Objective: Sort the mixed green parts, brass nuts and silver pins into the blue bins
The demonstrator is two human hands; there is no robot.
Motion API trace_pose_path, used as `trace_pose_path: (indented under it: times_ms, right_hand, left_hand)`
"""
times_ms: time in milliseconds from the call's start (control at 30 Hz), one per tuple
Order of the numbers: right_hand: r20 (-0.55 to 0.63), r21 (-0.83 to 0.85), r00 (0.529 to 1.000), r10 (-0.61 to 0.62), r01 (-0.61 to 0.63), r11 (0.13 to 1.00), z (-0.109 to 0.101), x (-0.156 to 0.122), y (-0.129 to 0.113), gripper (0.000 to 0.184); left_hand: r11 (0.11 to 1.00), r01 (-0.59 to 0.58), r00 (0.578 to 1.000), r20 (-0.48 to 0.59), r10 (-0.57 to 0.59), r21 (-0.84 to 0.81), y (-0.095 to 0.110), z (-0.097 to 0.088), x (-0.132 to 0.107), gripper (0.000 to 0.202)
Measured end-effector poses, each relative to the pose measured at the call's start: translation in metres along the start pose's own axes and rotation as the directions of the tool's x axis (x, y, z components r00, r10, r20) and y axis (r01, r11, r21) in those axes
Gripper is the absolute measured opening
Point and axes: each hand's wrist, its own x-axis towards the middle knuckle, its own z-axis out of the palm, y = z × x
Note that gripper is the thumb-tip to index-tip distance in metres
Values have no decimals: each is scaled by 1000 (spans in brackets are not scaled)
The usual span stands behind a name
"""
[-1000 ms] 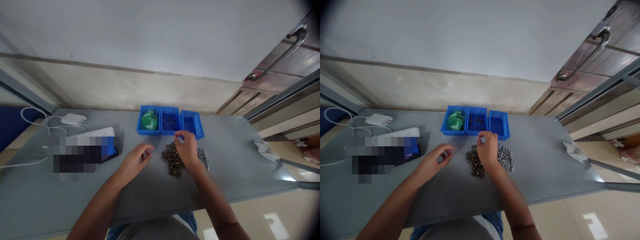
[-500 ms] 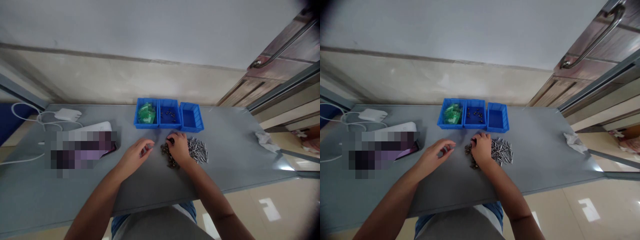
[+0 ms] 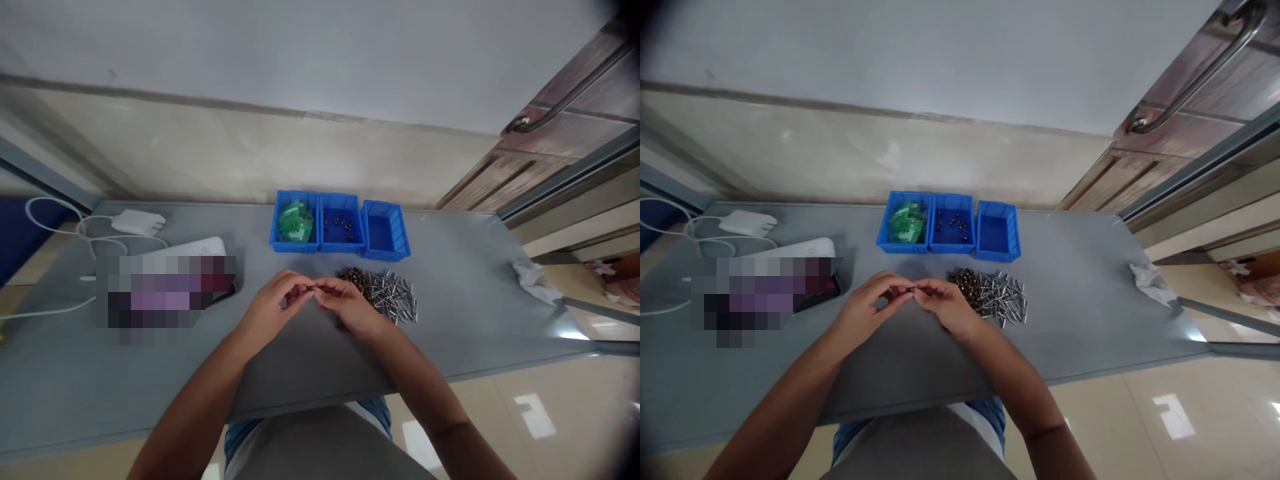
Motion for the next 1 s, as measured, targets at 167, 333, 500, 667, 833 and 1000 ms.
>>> trace_pose_path:
  times_ms: [167,333,500,667,833,1000]
  right_hand:
    - [44,102,999,5,-10,995,-2,1,2,21]
    - [86,158,995,42,-55,986,-2,0,2,17]
    - [131,257,985,112,-143,956,-3,2,3,15]
    - [17,100,1000,27,-28,995,-5,2,5,17]
    - [-175,-115,976,-128,109,987,-1,-1,3,15]
    - [-222,-277,933,-283,218,936,4,-4,2,10]
  left_hand:
    - [998,-22,999,-36,24,57,0,-2,0,13]
    - [996,-41,998,-45,44,74,3,-5,0,10]
    - [993,-40,998,-48,45,115,7,-6,0,9]
    - [989,-24,997,-66,34,146,4,-6,1,9]
    - [989,28,1000,-2,-28,146,-2,-2,1,10]
    - [992,23,993,114,-37,127,-4,1,1,9]
